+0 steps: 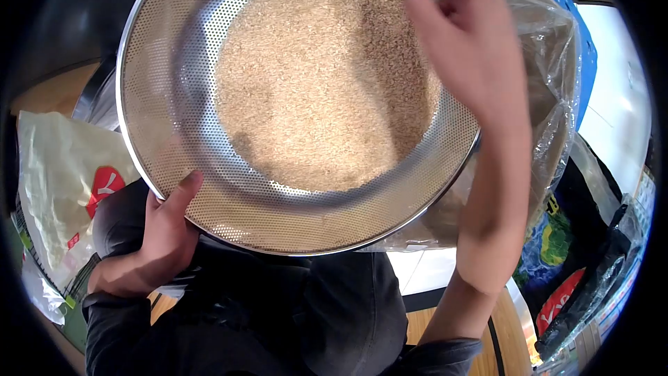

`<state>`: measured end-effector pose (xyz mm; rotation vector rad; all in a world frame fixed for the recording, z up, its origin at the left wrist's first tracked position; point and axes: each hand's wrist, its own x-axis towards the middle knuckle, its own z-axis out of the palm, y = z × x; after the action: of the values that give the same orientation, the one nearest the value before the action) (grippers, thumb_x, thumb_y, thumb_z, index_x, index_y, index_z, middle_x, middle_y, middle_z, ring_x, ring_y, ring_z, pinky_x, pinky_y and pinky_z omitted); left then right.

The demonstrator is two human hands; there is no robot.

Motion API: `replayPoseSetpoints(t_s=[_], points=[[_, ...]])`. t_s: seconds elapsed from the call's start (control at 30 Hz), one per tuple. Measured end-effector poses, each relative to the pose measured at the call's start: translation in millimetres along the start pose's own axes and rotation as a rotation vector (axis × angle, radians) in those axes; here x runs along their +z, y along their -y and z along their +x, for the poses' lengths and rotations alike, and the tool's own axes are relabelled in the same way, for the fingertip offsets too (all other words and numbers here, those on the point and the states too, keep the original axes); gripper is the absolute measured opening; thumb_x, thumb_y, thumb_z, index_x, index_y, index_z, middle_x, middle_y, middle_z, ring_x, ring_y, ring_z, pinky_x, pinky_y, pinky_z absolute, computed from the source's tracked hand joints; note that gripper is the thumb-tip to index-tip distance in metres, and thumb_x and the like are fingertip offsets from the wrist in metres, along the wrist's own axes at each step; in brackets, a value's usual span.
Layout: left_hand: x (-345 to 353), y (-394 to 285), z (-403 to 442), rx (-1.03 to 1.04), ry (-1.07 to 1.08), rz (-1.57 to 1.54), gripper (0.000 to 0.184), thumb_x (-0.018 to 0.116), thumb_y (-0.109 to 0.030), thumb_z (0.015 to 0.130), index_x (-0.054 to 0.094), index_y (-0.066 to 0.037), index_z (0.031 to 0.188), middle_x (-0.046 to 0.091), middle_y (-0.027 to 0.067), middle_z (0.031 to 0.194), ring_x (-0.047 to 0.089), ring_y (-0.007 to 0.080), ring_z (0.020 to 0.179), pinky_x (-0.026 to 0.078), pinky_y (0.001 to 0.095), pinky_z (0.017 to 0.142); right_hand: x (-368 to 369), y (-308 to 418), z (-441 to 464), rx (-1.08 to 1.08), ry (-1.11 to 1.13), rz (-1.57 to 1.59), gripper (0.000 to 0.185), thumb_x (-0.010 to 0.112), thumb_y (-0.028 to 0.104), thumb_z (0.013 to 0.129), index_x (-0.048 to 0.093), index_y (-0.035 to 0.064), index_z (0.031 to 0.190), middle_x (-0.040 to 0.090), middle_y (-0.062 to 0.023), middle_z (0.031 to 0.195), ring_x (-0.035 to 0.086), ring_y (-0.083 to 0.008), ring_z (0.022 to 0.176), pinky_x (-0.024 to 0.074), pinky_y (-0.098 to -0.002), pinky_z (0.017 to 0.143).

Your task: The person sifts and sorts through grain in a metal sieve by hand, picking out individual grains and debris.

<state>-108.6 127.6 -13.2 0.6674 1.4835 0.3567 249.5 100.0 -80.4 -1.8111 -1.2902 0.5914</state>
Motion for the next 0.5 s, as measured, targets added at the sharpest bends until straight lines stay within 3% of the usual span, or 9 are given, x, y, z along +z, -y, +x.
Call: replayPoseSetpoints(t_s=[0.07, 0.2, 0.27, 0.37, 0.5], points=[[-1, 1, 0, -0.006, 0.009, -0.002, 0.038, 0.064, -0.008, 0.099, 0.051, 0.001, 0.134, 0.063, 0.0088, 0.122, 0.06, 0.0186, 0.112, 0.046, 0.0339, 0.099, -27, 14, -8, 0.148, -0.139, -0.059, 0.014, 0.068, 0.016, 0.092, 0.07, 0.003, 0.098, 0.062, -0.0076, 0.086, 0.06, -0.0134, 0.069, 0.0484, -0.0303, 0.065], [1, 0, -1, 0.007, 0.009, 0.011, 0.036, 0.063, -0.008, 0.099, 0.053, 0.0, 0.132, 0.064, 0.0082, 0.121, 0.06, 0.0181, 0.111, 0.047, 0.0332, 0.098, -75, -16, -18, 0.229, -0.183, -0.268, 0.017, 0.065, 0.019, 0.096, 0.066, 0.0029, 0.102, 0.06, -0.0059, 0.087, 0.055, -0.0098, 0.07, 0.045, -0.0279, 0.065], [2, 0, -1, 0.012, 0.013, 0.021, 0.035, 0.063, -0.007, 0.099, 0.053, 0.0, 0.131, 0.064, 0.0079, 0.12, 0.061, 0.0179, 0.11, 0.047, 0.033, 0.097, -88, -34, -18, 0.199, -0.123, -0.57, 0.016, 0.066, 0.015, 0.093, 0.066, 0.0037, 0.105, 0.061, -0.0054, 0.088, 0.055, -0.0115, 0.069, 0.0458, -0.0281, 0.066], [2, 0, -1, 0.009, -0.005, 0.001, 0.033, 0.063, -0.007, 0.098, 0.055, 0.0, 0.13, 0.065, 0.0076, 0.12, 0.061, 0.0175, 0.109, 0.048, 0.0328, 0.096, -83, -26, -21, 0.265, -0.132, -0.709, 0.016, 0.066, 0.009, 0.09, 0.065, 0.0046, 0.105, 0.061, -0.0051, 0.089, 0.055, -0.0129, 0.067, 0.046, -0.029, 0.064], [2, 0, -1, 0.014, -0.021, -0.004, 0.032, 0.064, -0.006, 0.098, 0.056, -0.001, 0.128, 0.065, 0.0074, 0.119, 0.062, 0.0172, 0.108, 0.048, 0.0329, 0.096, -42, 3, -15, 0.077, -0.214, -0.485, 0.02, 0.066, 0.003, 0.088, 0.067, 0.0049, 0.108, 0.066, -0.0069, 0.093, 0.065, -0.0166, 0.072, 0.0527, -0.0316, 0.068]])
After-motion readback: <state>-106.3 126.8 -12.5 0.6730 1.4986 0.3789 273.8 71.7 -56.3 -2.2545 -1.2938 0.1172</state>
